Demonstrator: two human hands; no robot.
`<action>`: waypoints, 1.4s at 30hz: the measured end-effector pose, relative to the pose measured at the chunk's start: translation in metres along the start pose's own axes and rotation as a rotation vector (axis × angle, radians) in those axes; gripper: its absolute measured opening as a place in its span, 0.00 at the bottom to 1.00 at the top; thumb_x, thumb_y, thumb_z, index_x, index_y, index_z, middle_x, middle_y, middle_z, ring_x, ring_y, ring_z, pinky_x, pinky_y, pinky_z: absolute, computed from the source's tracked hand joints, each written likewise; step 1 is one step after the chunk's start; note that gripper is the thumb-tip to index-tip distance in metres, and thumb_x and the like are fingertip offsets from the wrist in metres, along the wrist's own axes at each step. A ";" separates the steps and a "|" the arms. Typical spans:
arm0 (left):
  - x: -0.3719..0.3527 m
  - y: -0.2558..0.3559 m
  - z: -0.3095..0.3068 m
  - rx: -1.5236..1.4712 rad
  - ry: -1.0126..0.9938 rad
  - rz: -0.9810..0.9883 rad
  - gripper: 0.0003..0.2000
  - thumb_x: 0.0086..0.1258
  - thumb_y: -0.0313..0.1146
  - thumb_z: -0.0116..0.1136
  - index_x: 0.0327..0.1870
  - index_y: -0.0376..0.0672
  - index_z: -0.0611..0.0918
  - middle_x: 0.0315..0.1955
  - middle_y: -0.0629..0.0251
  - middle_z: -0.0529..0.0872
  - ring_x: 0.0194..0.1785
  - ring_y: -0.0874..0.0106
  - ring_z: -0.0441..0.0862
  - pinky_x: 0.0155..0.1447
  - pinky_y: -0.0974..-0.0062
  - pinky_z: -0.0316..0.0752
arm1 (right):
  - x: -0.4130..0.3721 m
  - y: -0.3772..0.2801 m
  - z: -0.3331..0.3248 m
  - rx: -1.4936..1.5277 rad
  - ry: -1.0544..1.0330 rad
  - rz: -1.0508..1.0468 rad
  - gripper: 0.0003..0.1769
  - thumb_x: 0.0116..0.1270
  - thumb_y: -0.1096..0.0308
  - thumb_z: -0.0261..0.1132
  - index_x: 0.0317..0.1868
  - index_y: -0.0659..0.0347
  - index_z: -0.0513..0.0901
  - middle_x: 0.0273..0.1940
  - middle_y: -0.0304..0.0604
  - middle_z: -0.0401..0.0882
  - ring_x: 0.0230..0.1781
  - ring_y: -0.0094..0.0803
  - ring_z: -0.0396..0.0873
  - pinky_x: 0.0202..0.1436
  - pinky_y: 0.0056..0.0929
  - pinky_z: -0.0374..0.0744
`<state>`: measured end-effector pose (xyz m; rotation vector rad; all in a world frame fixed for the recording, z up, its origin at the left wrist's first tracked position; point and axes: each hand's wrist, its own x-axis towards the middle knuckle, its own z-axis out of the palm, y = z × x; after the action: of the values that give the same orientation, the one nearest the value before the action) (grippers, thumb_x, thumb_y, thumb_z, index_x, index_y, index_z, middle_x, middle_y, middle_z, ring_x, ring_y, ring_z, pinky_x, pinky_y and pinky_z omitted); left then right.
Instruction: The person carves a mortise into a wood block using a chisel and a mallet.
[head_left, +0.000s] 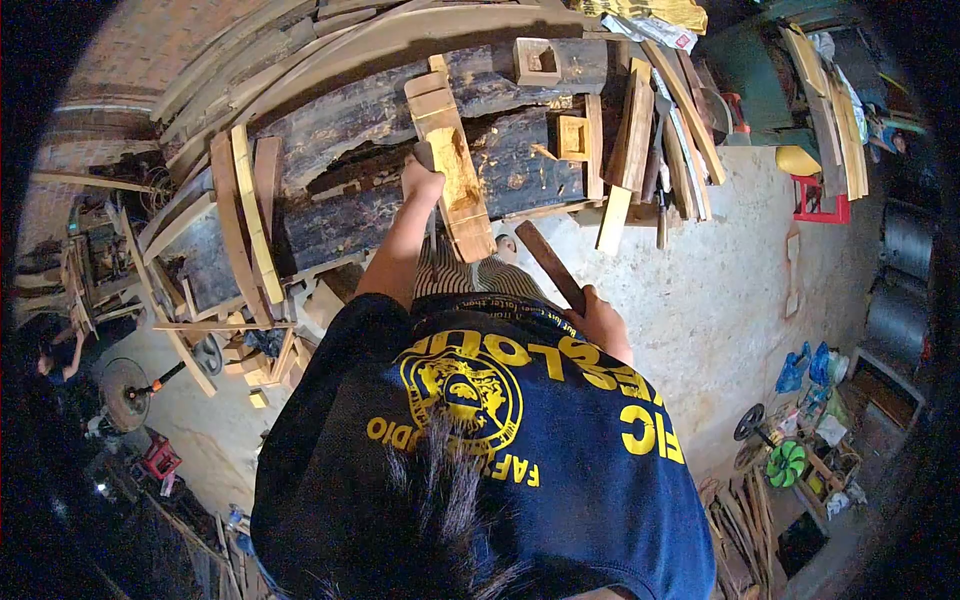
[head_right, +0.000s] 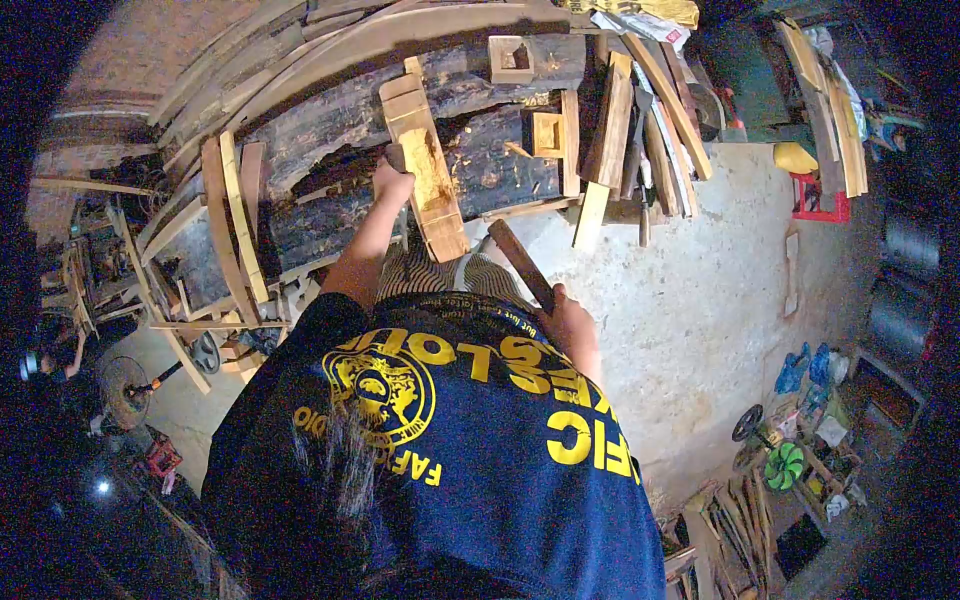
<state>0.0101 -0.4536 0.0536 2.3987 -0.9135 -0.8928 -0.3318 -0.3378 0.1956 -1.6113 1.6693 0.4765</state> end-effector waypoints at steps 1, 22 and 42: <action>-0.004 0.004 -0.002 -0.026 0.013 -0.020 0.26 0.45 0.33 0.61 0.49 0.35 0.71 0.41 0.43 0.79 0.47 0.52 0.78 0.50 0.64 0.73 | -0.001 0.000 -0.001 -0.001 -0.001 0.000 0.22 0.56 0.55 0.63 0.43 0.59 0.68 0.31 0.58 0.79 0.37 0.55 0.78 0.37 0.47 0.75; 0.014 -0.008 0.010 -0.069 -0.028 0.106 0.34 0.43 0.35 0.69 0.55 0.42 0.67 0.41 0.48 0.80 0.46 0.54 0.78 0.49 0.64 0.73 | -0.009 0.010 0.002 0.003 -0.009 0.020 0.23 0.57 0.55 0.62 0.45 0.59 0.66 0.34 0.58 0.80 0.37 0.56 0.78 0.39 0.48 0.76; -0.108 0.082 -0.060 -0.508 0.012 0.772 0.07 0.48 0.26 0.61 0.29 0.41 0.77 0.23 0.68 0.80 0.28 0.76 0.78 0.33 0.78 0.72 | -0.009 0.037 0.007 0.023 -0.045 -0.030 0.24 0.57 0.54 0.62 0.48 0.58 0.66 0.33 0.59 0.79 0.38 0.56 0.77 0.38 0.49 0.75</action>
<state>-0.0457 -0.4257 0.1877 1.4392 -1.2833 -0.6818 -0.3664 -0.3216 0.1886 -1.5949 1.6097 0.4733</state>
